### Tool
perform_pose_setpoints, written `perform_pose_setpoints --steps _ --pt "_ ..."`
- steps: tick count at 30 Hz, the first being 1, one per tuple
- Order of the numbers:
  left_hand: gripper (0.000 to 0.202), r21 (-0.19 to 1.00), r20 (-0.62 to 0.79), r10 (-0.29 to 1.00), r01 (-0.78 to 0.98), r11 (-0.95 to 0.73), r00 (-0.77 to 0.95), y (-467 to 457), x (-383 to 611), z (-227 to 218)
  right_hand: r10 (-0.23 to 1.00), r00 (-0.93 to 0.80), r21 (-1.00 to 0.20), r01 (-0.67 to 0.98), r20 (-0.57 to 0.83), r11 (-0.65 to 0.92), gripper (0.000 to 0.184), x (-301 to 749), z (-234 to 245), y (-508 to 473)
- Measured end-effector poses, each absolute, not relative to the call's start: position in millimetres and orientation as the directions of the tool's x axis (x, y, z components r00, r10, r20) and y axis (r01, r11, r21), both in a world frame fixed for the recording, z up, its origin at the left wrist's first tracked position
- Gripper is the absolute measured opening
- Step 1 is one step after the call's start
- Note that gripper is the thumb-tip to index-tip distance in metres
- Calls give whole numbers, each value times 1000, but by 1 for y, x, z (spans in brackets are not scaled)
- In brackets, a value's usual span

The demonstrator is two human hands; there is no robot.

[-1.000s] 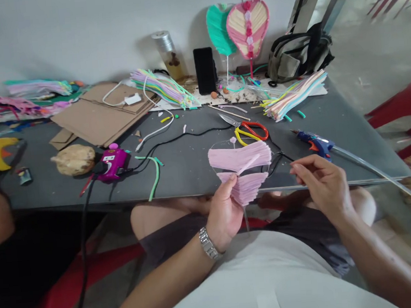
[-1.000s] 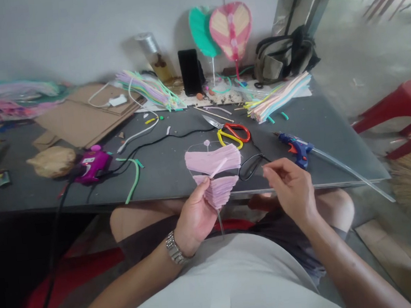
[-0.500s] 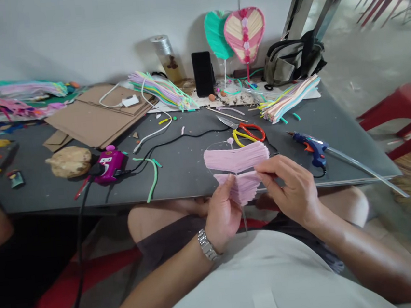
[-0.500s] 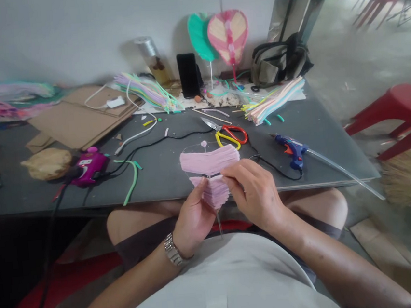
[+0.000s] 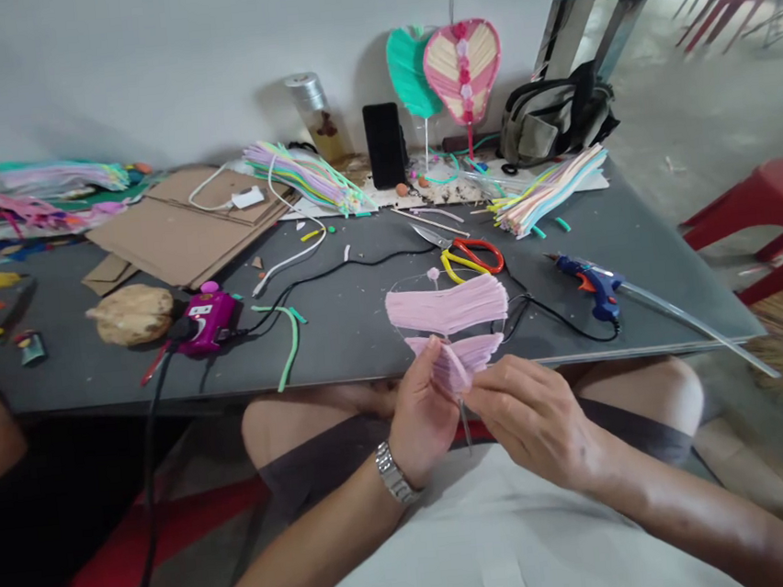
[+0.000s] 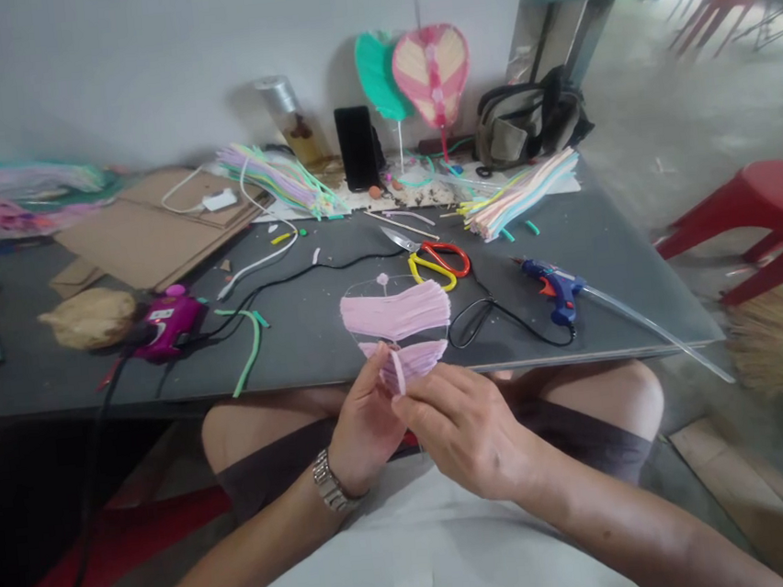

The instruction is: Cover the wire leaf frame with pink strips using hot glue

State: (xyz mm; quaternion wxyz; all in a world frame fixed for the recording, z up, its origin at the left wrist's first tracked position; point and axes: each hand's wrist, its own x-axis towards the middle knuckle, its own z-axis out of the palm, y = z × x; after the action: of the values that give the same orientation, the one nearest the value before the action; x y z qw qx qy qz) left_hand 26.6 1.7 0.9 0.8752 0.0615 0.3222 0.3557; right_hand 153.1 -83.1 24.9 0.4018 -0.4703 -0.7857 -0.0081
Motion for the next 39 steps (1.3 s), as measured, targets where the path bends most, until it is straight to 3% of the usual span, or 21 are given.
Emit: perform_pose_setpoints --steps 6,17,23,28,30,33,36,39 --pt "12 356 -531 633 -530 770 563 2 27 9 721 -341 -301 739 603 602 20 144 27 -84" --pt "20 602 -405 687 -390 697 603 -2 17 9 723 -414 -217 766 553 605 25 145 26 -83" --pt "15 586 -438 672 -377 717 597 -6 13 8 719 -407 -205 774 563 599 21 142 20 -87" --pt "22 543 -433 704 -460 702 563 -4 16 -3 702 -226 -289 794 675 534 31 163 13 -95" --pt "23 517 -459 720 -503 692 519 -3 17 -9 710 -87 -305 862 699 406 28 186 11 -98" --pt "23 505 -476 728 -525 685 493 -3 17 -11 723 248 -340 940 645 -19 12 229 4 -105" --pt "23 524 -459 738 -521 674 494 -4 18 -9 645 549 -350 836 531 -424 23 267 -6 -110" --pt "23 541 -438 762 -536 648 477 -3 20 -6 595 708 -353 706 380 -614 34 295 -16 -110"
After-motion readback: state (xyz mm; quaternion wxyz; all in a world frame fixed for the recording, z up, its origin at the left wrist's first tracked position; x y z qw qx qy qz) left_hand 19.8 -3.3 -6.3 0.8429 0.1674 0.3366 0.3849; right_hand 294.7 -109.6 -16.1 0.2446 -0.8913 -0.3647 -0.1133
